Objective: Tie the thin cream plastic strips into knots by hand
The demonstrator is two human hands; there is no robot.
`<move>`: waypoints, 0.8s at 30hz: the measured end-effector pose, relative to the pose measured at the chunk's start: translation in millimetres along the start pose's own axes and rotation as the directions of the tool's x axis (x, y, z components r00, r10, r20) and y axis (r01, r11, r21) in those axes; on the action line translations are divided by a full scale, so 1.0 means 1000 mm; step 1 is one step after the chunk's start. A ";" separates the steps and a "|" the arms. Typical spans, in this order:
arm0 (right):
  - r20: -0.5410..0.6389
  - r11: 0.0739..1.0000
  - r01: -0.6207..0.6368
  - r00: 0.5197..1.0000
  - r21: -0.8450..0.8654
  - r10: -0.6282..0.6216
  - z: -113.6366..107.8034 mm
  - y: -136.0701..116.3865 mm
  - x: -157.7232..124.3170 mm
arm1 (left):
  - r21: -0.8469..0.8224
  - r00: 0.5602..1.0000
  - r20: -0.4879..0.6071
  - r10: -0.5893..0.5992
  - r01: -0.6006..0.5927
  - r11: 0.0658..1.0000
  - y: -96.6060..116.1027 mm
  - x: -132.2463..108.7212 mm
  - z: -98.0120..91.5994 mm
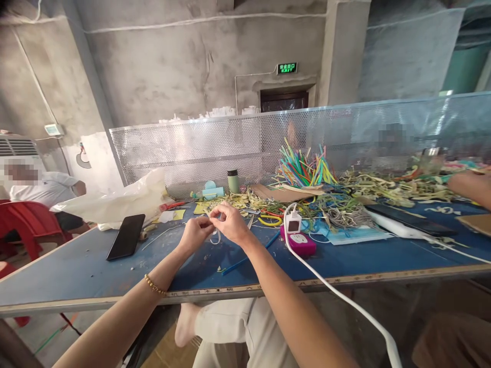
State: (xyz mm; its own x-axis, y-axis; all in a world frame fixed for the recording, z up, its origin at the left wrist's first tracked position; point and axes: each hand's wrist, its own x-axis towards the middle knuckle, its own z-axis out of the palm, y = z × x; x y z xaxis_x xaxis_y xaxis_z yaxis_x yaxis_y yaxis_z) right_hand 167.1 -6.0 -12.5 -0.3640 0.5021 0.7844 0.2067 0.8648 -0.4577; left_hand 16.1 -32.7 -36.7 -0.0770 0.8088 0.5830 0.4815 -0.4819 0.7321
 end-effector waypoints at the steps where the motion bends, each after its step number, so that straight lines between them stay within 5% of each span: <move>1: 0.000 1.000 0.010 1.000 0.008 -0.010 0.000 -0.002 -0.001 | -0.050 0.999 -0.017 -0.042 0.041 0.998 -0.001 0.001 -0.001; 9: 0.072 0.968 0.149 0.988 -0.202 -0.137 0.003 -0.006 -0.009 | -0.606 0.941 0.070 -0.330 0.303 0.735 0.000 0.004 -0.010; 18: 0.198 0.801 0.283 0.958 -0.528 -0.208 0.003 0.003 -0.013 | -0.679 0.921 0.126 -0.368 0.351 0.645 0.000 0.005 -0.013; 21: 0.162 0.839 0.297 0.955 -0.456 -0.249 0.002 0.001 -0.012 | -0.674 0.919 0.112 -0.378 0.350 0.651 0.000 0.005 -0.013; 24: 0.063 0.950 0.230 0.973 -0.209 -0.222 0.005 -0.002 -0.010 | -0.650 0.924 0.102 -0.368 0.342 0.679 0.000 0.004 -0.013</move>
State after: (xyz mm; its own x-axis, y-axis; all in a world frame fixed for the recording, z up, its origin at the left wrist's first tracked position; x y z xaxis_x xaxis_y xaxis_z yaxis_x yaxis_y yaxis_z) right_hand 166.4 -12.8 -21.9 -0.4574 0.2965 0.8384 0.3021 0.9385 -0.1671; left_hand 4.7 -33.4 -29.8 -0.1588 0.9593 0.2337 -0.2672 -0.2696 0.9251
